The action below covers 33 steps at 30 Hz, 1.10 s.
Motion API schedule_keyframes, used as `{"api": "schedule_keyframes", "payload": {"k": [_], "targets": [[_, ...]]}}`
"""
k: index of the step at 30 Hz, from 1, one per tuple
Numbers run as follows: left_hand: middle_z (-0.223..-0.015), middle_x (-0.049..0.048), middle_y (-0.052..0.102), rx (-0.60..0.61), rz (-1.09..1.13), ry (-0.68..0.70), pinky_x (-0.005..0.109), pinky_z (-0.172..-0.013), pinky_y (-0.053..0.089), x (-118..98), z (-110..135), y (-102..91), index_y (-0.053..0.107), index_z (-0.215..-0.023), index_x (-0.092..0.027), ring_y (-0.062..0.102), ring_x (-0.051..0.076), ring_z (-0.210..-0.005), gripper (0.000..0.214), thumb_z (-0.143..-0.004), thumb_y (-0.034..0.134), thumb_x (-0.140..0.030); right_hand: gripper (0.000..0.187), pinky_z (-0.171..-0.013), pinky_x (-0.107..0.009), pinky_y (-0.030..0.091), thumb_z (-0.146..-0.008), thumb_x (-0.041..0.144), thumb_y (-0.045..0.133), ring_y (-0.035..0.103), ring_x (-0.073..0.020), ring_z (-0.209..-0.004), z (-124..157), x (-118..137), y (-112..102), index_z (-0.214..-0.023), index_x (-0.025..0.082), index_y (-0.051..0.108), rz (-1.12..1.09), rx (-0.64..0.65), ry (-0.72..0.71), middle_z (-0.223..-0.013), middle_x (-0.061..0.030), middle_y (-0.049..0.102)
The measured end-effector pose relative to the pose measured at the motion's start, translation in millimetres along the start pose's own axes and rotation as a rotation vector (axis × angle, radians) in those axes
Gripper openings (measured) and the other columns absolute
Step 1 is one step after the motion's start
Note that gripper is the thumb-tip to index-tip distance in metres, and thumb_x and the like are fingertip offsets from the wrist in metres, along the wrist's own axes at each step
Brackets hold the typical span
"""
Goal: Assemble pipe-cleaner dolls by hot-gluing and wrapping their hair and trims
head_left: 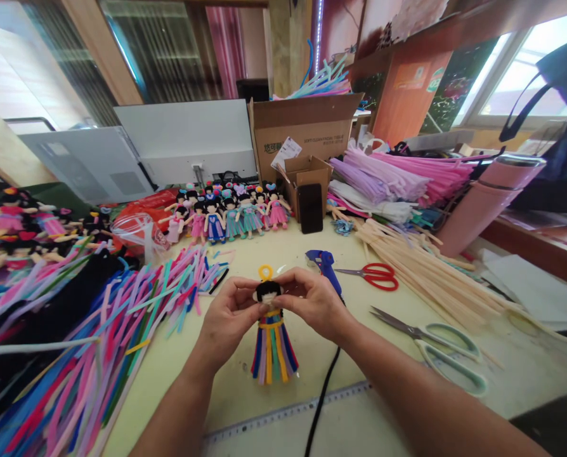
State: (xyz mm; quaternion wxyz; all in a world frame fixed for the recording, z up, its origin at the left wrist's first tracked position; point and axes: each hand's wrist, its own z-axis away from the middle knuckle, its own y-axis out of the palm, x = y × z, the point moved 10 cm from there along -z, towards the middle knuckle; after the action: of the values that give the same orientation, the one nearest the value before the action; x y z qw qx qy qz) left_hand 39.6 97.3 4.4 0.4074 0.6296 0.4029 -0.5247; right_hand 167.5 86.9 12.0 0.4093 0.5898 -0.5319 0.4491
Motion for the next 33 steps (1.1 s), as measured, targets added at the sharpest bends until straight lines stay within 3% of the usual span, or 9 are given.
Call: {"api": "schedule_keyframes", "payload": {"k": [15,23,33], "targets": [[-0.077,0.0011,0.071,-0.064,-0.072,0.024,0.029,-0.066,0.053,-0.1,2.4,-4.5,0.059,-0.087,-0.017,0.066,0.016,-0.072,0.035,-0.064,0.082,-0.030,0.016,-0.070,-0.030,0.051,-0.071,0.019,0.072,0.063,-0.0152,-0.073,1.4,4.9,-2.8,-0.085,0.018,0.064,0.135,-0.021,-0.040,-0.083,-0.0029,0.069],[-0.079,0.0020,0.070,-0.067,-0.099,0.037,0.029,-0.067,0.054,0.7,2.3,-5.5,0.059,-0.087,-0.018,0.065,0.017,-0.074,0.033,-0.066,0.080,-0.032,0.016,-0.072,-0.031,0.052,-0.070,0.018,0.073,0.064,-0.0166,-0.076,1.6,0.2,-2.2,-0.083,0.018,0.063,0.095,-0.021,-0.024,-0.083,-0.0032,0.067],[-0.091,0.0034,0.072,0.050,-0.121,-0.053,0.035,-0.075,0.058,1.5,6.3,1.2,0.056,-0.097,-0.019,0.068,0.020,-0.085,0.037,-0.069,0.077,-0.030,0.020,-0.071,-0.029,0.051,-0.067,0.014,0.072,0.064,-0.0146,-0.074,0.7,-1.7,-3.8,-0.085,0.018,0.063,0.053,-0.037,-0.021,-0.081,-0.0009,0.068]]}}
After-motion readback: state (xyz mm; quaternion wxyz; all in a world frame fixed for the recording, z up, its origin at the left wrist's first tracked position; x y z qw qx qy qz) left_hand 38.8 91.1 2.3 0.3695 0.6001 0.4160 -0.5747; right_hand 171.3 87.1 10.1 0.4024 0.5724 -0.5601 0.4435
